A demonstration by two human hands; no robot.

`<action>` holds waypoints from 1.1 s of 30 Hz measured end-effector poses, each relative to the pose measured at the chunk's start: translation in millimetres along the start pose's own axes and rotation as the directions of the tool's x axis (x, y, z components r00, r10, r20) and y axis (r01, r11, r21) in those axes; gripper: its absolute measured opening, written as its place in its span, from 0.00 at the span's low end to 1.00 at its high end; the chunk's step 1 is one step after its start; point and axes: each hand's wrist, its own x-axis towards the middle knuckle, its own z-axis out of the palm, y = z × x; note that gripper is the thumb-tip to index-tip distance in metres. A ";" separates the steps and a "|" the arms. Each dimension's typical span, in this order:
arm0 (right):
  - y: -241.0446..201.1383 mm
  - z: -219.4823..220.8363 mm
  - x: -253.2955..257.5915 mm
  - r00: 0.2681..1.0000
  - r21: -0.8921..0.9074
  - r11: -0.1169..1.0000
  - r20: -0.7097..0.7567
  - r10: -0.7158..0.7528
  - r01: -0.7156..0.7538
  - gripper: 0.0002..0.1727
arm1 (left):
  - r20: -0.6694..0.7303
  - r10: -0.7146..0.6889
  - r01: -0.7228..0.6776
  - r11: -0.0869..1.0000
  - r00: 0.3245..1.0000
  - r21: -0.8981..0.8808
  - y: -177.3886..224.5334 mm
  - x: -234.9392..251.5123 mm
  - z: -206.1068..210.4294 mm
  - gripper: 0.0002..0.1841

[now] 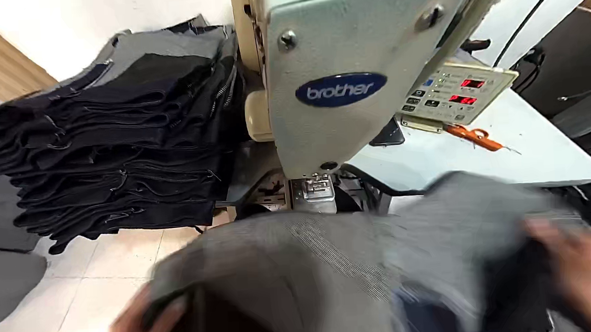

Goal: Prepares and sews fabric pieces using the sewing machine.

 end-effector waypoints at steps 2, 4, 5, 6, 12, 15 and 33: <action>40.6 74.0 3.7 0.940 -0.184 0.974 0.291 0.179 -0.128 0.26 | 0.093 -0.237 0.226 0.967 0.967 0.116 -82.6 21.2 69.3 0.21; 60.8 131.0 6.3 0.871 -0.396 0.899 0.354 0.339 -0.189 0.27 | 0.214 -0.427 0.342 0.875 0.879 0.342 -123.0 42.9 113.5 0.24; 55.9 140.5 9.7 0.890 -0.474 0.864 0.303 0.341 -0.170 0.25 | 0.260 -0.532 0.366 0.793 0.806 0.487 -120.8 59.8 118.3 0.26; 46.7 138.2 14.5 0.940 -0.501 0.859 0.231 0.250 -0.106 0.25 | 0.279 -0.607 0.351 0.711 0.744 0.609 -106.6 77.0 112.5 0.27; -40.3 86.4 -31.3 0.667 0.011 0.721 0.369 -0.647 0.693 0.40 | 0.360 0.153 -0.310 0.846 0.920 0.433 6.0 71.2 97.1 0.40; -35.8 130.9 -71.8 0.538 0.063 0.610 0.407 -0.738 0.790 0.48 | 0.499 0.451 -0.633 0.719 0.740 0.288 9.8 40.1 181.3 0.38; -57.4 88.7 4.1 0.321 0.260 0.900 0.869 -0.376 0.351 0.51 | 0.637 0.321 -0.252 0.947 0.701 -0.200 3.5 102.3 129.9 0.21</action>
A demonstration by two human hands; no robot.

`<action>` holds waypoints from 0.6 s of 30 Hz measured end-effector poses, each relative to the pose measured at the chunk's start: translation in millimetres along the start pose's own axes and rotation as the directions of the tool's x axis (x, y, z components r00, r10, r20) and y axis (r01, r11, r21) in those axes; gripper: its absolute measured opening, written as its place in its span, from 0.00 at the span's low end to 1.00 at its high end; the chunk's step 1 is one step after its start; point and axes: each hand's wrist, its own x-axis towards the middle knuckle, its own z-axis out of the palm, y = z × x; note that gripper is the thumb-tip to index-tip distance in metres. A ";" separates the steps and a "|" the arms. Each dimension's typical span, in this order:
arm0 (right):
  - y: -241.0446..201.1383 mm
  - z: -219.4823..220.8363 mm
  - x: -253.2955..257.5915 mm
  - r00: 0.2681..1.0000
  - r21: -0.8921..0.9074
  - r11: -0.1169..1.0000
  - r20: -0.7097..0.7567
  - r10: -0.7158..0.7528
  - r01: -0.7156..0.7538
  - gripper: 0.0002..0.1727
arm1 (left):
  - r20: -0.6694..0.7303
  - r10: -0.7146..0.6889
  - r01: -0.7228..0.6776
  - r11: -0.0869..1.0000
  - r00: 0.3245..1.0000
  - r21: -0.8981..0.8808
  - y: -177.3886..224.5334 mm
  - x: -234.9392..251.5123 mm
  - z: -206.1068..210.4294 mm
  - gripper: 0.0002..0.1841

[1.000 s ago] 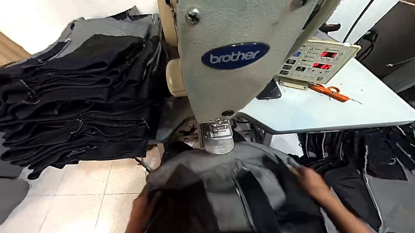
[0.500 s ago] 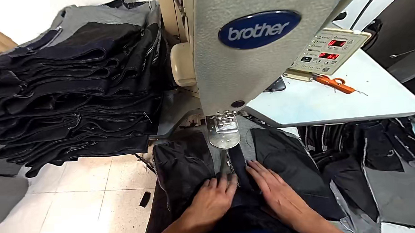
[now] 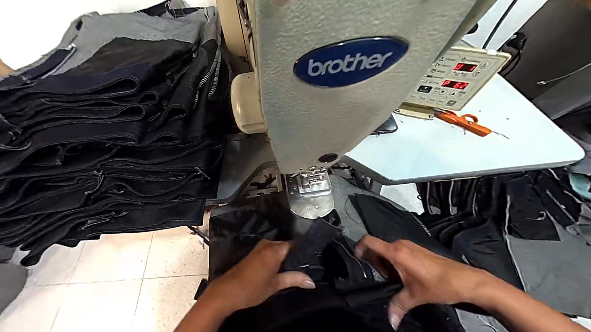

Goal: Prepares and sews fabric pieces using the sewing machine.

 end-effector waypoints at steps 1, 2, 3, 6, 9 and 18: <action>2.0 0.6 -5.1 0.999 0.002 0.999 -0.002 -0.045 0.045 0.49 | -0.017 0.000 -0.001 0.999 1.000 -0.037 -0.4 -2.9 -6.0 0.20; 6.9 1.5 -9.7 0.996 0.002 0.996 -0.031 -0.086 0.086 0.47 | -0.035 0.013 -0.014 0.999 0.999 -0.032 0.6 -4.8 -8.6 0.19; 12.5 1.0 -14.5 0.990 0.005 0.993 -0.081 -0.114 0.115 0.45 | -0.056 0.036 -0.035 0.999 0.998 0.018 5.0 -5.4 -9.3 0.19; 22.6 -11.1 -36.8 0.941 -0.090 0.983 -0.286 -0.181 0.162 0.41 | -0.119 0.109 -0.077 0.965 0.987 0.249 23.7 -4.7 -8.9 0.18; 22.7 -29.2 -60.4 0.751 -0.564 0.822 -0.576 -0.324 -0.078 0.13 | -0.142 0.173 -0.102 0.908 0.975 0.407 36.5 -0.2 -13.0 0.17; 10.0 45.3 -63.3 0.824 -0.102 0.985 -0.540 -0.169 0.136 0.51 | -0.095 -0.003 0.044 0.899 0.995 0.435 55.1 15.6 -25.3 0.15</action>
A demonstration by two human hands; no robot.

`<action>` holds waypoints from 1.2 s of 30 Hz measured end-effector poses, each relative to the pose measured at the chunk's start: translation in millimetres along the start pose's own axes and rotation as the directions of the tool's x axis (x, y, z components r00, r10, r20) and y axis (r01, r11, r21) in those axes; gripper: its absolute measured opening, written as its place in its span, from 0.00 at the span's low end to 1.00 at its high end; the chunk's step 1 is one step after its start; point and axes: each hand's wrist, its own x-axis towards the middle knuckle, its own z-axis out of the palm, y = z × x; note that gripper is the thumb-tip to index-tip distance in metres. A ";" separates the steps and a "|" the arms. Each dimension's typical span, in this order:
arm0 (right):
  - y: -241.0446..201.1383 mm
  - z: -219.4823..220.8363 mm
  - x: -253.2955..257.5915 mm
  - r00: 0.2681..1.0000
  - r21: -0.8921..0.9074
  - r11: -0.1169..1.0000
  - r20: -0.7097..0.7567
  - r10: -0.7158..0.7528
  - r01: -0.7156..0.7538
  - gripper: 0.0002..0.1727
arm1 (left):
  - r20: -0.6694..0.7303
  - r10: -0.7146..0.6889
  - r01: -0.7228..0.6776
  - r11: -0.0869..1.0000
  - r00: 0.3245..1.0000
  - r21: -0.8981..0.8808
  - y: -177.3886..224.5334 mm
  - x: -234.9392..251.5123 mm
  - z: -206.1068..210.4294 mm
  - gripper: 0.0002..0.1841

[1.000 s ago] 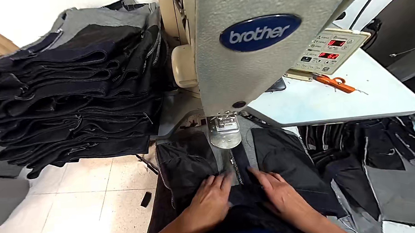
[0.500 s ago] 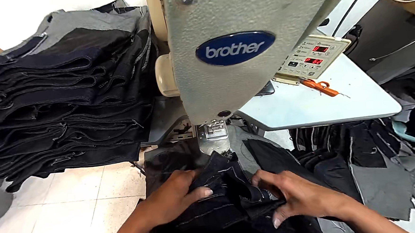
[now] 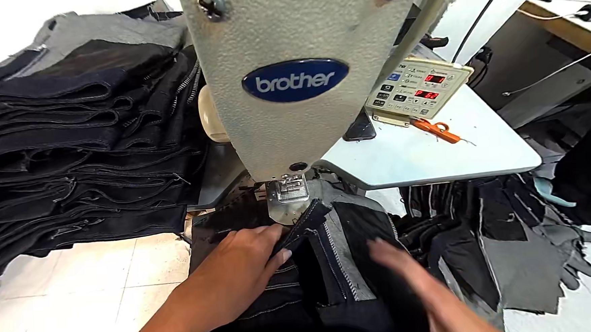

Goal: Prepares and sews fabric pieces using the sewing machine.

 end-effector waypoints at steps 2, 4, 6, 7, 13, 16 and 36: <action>-7.0 9.4 -24.7 0.994 -0.165 0.984 0.095 -0.056 0.072 0.26 | 0.012 -0.019 0.019 1.000 1.000 0.025 0.3 -1.6 -2.1 0.15; -11.4 17.2 -31.8 0.996 -0.358 0.930 0.058 -0.067 0.083 0.15 | -0.006 0.018 -0.017 0.997 1.000 0.076 0.8 1.3 -4.0 0.15; -11.3 24.9 -23.9 0.994 -0.439 0.895 -0.032 -0.104 0.079 0.16 | 0.006 0.056 -0.056 0.990 0.998 0.130 6.3 6.6 -7.0 0.14; -11.7 29.1 -15.9 0.987 -0.443 0.892 -0.083 -0.138 0.088 0.16 | 0.022 0.059 -0.062 0.988 0.998 0.144 10.1 8.7 -8.1 0.13; -17.3 22.7 46.5 0.912 -0.478 0.846 -0.190 -0.363 0.237 0.14 | 0.170 -0.042 0.019 0.990 0.984 0.136 16.0 19.3 -18.5 0.13; -47.5 3.1 59.9 0.886 -0.571 0.724 0.011 -0.463 0.386 0.17 | 0.255 0.027 -0.060 0.990 0.967 0.125 17.9 20.4 -11.6 0.13; -105.8 -22.2 116.6 0.998 0.557 0.829 0.023 0.050 -0.054 0.05 | 0.067 -0.108 0.120 0.967 0.992 -0.224 -9.2 -31.4 -108.4 0.15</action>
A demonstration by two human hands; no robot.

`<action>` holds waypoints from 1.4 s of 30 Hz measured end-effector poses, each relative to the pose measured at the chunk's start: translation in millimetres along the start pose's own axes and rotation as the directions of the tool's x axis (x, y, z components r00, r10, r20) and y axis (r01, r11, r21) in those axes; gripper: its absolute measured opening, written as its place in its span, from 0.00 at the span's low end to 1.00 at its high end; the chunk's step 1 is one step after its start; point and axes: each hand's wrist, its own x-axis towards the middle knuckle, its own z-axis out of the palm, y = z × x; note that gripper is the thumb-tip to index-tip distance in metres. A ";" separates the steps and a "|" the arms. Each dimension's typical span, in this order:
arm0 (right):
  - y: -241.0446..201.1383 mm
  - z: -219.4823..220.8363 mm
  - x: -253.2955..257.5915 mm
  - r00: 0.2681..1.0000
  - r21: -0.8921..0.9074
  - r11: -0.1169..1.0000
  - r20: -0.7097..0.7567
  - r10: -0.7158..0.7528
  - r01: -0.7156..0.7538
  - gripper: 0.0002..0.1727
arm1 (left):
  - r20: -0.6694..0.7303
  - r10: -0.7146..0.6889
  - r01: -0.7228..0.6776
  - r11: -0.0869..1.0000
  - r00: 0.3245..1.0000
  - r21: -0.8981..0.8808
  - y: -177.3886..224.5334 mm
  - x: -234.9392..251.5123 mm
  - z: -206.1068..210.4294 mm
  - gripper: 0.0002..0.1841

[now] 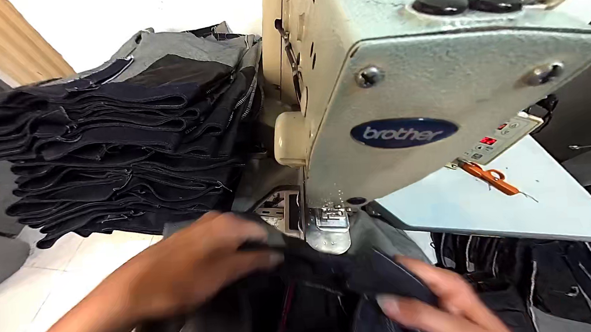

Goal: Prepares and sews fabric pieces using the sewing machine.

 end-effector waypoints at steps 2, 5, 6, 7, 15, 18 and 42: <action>38.0 -4.5 13.9 0.946 0.260 0.931 -0.130 0.298 -0.257 0.12 | 0.186 -0.203 0.218 0.974 0.961 -0.065 -41.0 67.3 15.7 0.17; 47.9 -27.3 72.4 0.837 0.180 0.901 -0.332 0.434 -0.396 0.07 | -0.157 0.108 -0.102 0.994 0.982 0.047 -130.3 165.9 36.0 0.16; 46.6 -37.9 95.2 0.834 0.076 0.900 -0.352 0.426 -0.428 0.07 | -0.240 0.162 -0.129 0.981 0.957 0.148 -140.3 193.9 30.0 0.16; 52.8 -53.2 114.1 0.869 -0.104 0.896 -0.315 0.383 -0.433 0.08 | -0.300 0.180 -0.099 0.959 0.937 0.265 -140.2 215.8 20.2 0.15; 17.9 -79.2 127.3 0.879 -0.760 0.590 0.053 0.474 -0.273 0.11 | -0.265 0.377 -0.051 0.652 0.888 0.757 -4.8 75.2 43.0 0.09; 26.2 -74.0 120.8 0.966 -0.809 0.573 0.027 0.259 -0.131 0.09 | -0.055 0.274 -0.185 0.773 0.960 0.607 17.6 28.8 108.0 0.10; 65.2 -109.0 146.7 0.927 -0.713 0.691 -0.168 -0.334 0.119 0.11 | 0.407 -0.298 0.184 0.938 0.863 0.295 14.0 52.5 120.6 0.38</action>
